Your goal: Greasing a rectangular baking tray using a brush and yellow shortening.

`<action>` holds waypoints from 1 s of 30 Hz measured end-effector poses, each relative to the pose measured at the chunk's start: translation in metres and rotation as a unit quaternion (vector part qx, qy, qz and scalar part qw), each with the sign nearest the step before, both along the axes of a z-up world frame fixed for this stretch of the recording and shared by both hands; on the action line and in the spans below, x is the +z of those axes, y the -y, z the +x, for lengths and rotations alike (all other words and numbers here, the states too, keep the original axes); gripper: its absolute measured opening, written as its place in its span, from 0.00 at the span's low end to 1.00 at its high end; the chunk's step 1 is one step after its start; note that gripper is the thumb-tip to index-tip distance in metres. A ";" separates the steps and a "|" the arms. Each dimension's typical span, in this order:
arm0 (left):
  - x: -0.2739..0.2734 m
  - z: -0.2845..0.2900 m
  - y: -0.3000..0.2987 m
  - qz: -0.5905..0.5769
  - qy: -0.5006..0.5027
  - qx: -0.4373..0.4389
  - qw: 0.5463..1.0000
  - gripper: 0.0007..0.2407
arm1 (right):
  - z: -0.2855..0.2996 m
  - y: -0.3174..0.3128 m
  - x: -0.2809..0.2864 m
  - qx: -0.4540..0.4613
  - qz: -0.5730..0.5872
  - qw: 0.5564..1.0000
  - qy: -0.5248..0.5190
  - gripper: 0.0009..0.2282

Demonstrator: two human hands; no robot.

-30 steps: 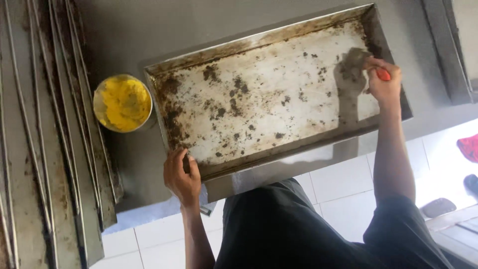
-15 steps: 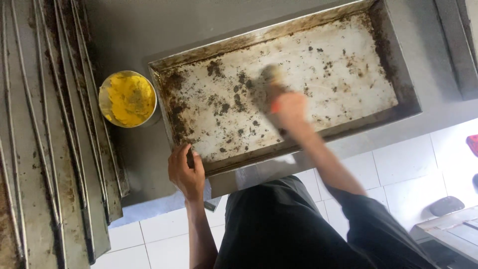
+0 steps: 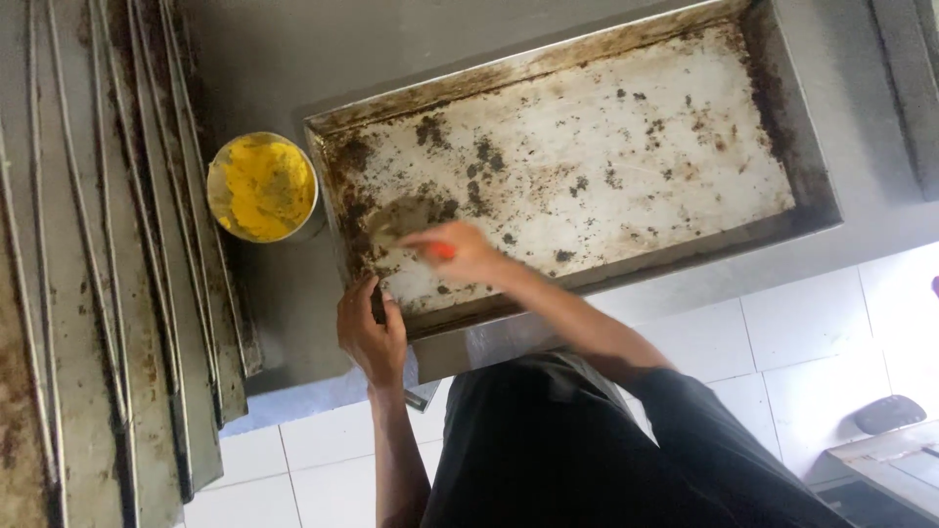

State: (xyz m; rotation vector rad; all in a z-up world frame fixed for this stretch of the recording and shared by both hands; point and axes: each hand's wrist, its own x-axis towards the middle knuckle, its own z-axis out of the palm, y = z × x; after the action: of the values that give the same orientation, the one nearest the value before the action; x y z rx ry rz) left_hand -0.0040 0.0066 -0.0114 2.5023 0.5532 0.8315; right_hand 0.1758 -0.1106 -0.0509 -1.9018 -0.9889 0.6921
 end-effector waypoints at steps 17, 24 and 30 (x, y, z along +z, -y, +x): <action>-0.006 -0.001 -0.002 0.017 -0.017 -0.007 1.000 0.09 | 0.141 0.388 0.004 -0.448 -0.151 0.854 0.216 0.12; -0.002 0.000 -0.001 0.008 -0.022 0.003 1.000 0.10 | 0.093 0.296 -0.009 -0.225 -0.633 0.515 0.532 0.17; -0.009 0.000 -0.002 0.022 -0.006 0.003 1.000 0.09 | 0.025 0.142 -0.022 -0.154 -0.248 0.878 0.380 0.09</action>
State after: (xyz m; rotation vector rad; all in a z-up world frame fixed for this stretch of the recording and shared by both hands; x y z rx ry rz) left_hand -0.0040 0.0088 -0.0201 2.5491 0.5522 0.8403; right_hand 0.2013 -0.2529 -0.0731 -2.8161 -0.9714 -0.0428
